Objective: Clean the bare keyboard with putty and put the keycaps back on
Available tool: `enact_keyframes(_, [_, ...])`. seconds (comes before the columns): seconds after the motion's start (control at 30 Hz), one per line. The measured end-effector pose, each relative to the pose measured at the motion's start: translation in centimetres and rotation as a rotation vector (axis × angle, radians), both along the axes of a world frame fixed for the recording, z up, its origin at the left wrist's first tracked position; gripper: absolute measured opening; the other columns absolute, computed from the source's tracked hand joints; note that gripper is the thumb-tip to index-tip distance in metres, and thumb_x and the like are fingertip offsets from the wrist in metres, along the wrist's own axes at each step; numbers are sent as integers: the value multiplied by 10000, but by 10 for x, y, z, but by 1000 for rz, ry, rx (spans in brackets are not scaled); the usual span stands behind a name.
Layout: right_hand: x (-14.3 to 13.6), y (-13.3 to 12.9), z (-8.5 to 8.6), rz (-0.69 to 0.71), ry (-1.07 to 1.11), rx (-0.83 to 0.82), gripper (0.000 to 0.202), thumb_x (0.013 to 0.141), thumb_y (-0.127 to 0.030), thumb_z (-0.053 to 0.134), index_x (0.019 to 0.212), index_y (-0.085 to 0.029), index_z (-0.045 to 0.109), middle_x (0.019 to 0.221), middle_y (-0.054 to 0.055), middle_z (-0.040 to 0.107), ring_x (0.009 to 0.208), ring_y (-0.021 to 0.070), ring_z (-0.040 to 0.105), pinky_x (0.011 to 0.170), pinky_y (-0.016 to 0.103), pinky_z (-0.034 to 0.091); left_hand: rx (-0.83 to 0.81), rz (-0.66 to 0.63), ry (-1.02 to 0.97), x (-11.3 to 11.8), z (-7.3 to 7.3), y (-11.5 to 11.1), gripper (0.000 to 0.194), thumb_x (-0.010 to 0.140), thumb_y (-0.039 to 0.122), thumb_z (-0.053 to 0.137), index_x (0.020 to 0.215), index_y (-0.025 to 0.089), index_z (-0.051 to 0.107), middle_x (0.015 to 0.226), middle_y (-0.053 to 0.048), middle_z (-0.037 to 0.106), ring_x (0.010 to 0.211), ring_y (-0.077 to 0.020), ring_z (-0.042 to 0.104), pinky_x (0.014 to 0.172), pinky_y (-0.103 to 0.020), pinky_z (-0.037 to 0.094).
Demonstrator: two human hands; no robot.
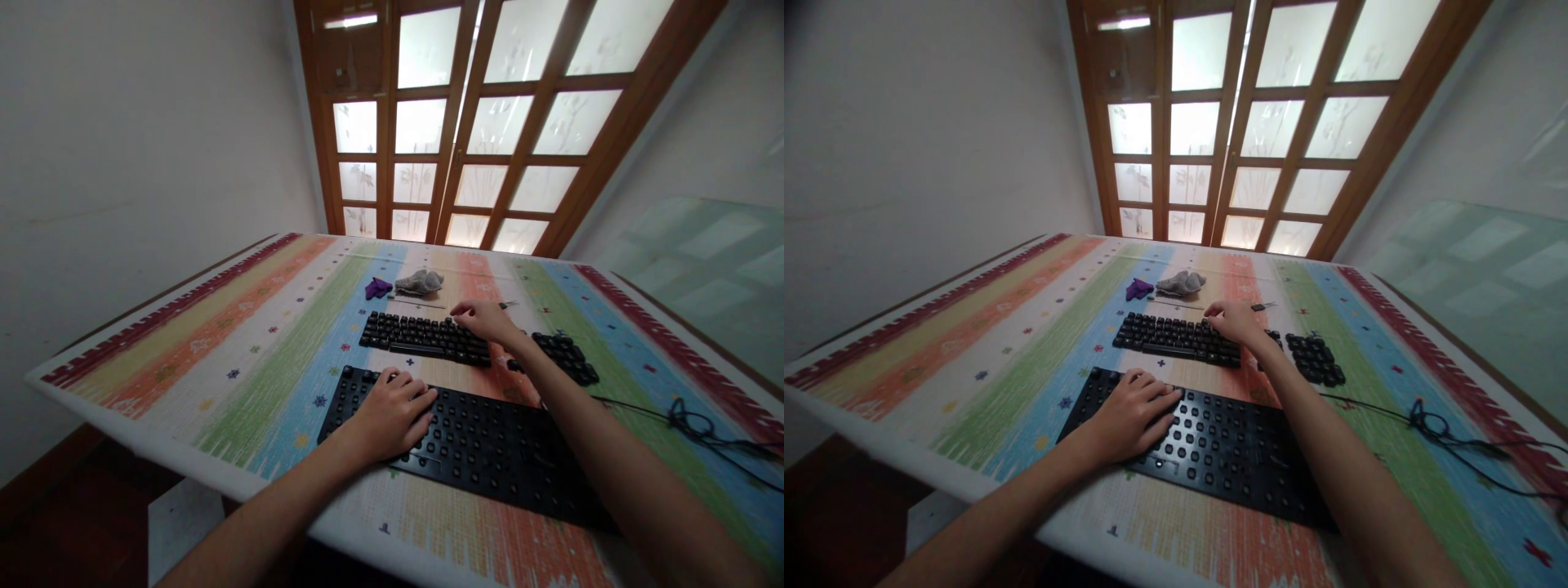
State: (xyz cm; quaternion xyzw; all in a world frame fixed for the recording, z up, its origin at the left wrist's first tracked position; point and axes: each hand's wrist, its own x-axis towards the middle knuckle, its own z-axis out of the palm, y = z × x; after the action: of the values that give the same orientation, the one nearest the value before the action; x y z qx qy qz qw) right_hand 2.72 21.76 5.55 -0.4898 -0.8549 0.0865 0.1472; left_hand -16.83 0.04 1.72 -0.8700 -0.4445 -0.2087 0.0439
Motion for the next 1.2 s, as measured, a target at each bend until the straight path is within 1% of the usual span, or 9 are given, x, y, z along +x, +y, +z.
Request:
enact_keyframes(0.13, [-9, 4, -7, -7, -62, -12, 272, 838, -173, 577, 975, -169, 812, 956, 94, 788, 900, 240, 707, 819, 292, 498, -15, 5, 9, 0, 0, 0, 294, 1001, 326, 491, 1213, 174, 628, 1034, -74, 688, 956, -242, 585, 944, -447, 392])
enact_keyframes(0.3, [-14, 5, -11, -45, -113, -4, 283, 853, -187, 567, 986, -169, 816, 976, 99, 790, 950, 237, 707, 854, 272, 487, 5, -1, 2, -1, -2, 2, 297, 997, 324, 502, 1216, 168, 630, 1046, -77, 686, 962, -246, 577, 944, -453, 401])
enact_keyframes(0.4, [-15, 6, -13, -68, -128, -2, 290, 867, -196, 555, 998, -168, 812, 994, 101, 788, 968, 237, 703, 850, 267, 484, 31, -19, -23, -1, -3, 2, 288, 997, 315, 509, 1196, 150, 637, 1102, -84, 687, 1027, -261, 562, 960, -454, 401])
enact_keyframes(0.57, [-16, 9, -16, -87, -132, -2, 293, 894, -213, 539, 1013, -152, 800, 1021, 115, 781, 962, 234, 698, 811, 263, 478, 51, -53, -66, -2, -5, 1, 285, 992, 277, 517, 1220, 144, 625, 1294, -75, 657, 1181, -292, 514, 1022, -468, 372])
enact_keyframes(0.7, [-17, 11, -19, -85, -125, 4, 287, 909, -235, 544, 1018, -138, 793, 1023, 126, 777, 953, 240, 695, 804, 273, 474, 23, -66, -73, -3, -6, 1, 321, 1005, 269, 491, 1281, 144, 596, 1324, -80, 655, 1223, -297, 515, 1043, -477, 360])
enact_keyframes(0.87, [-18, 15, -20, -67, -98, 12, 226, 870, -178, 592, 973, -146, 791, 1002, 115, 778, 956, 239, 692, 812, 280, 474, -6, -65, -85, -2, -5, 1, 327, 1007, 277, 495, 1292, 155, 599, 1337, -88, 653, 1244, -289, 520, 1045, -479, 375])
enact_keyframes(1.03, [-20, 18, -19, -62, -23, 12, 155, 846, -168, 647, 940, -164, 770, 1000, 100, 775, 943, 229, 695, 792, 279, 487, -35, -48, -90, -3, -4, 1, 346, 1004, 285, 505, 1315, 159, 591, 1331, -87, 658, 1198, -279, 537, 1029, -474, 400])
enact_keyframes(1.13, [-22, 15, -13, -62, 47, 4, 130, 860, -203, 661, 952, -173, 747, 978, 85, 775, 891, 206, 702, 757, 271, 499, -40, -46, -86, -3, -4, 1, 345, 1002, 290, 512, 1313, 164, 594, 1327, -81, 662, 1183, -276, 542, 1022, -468, 406])
enact_keyframes(1.2, [-22, 9, -7, -55, 88, -5, 131, 875, -233, 659, 963, -172, 735, 940, 77, 773, 842, 189, 703, 726, 262, 503, -37, -45, -84, -3, -5, 1, 350, 1001, 295, 516, 1318, 167, 593, 1322, -85, 665, 1173, -274, 547, 1016, -473, 411])
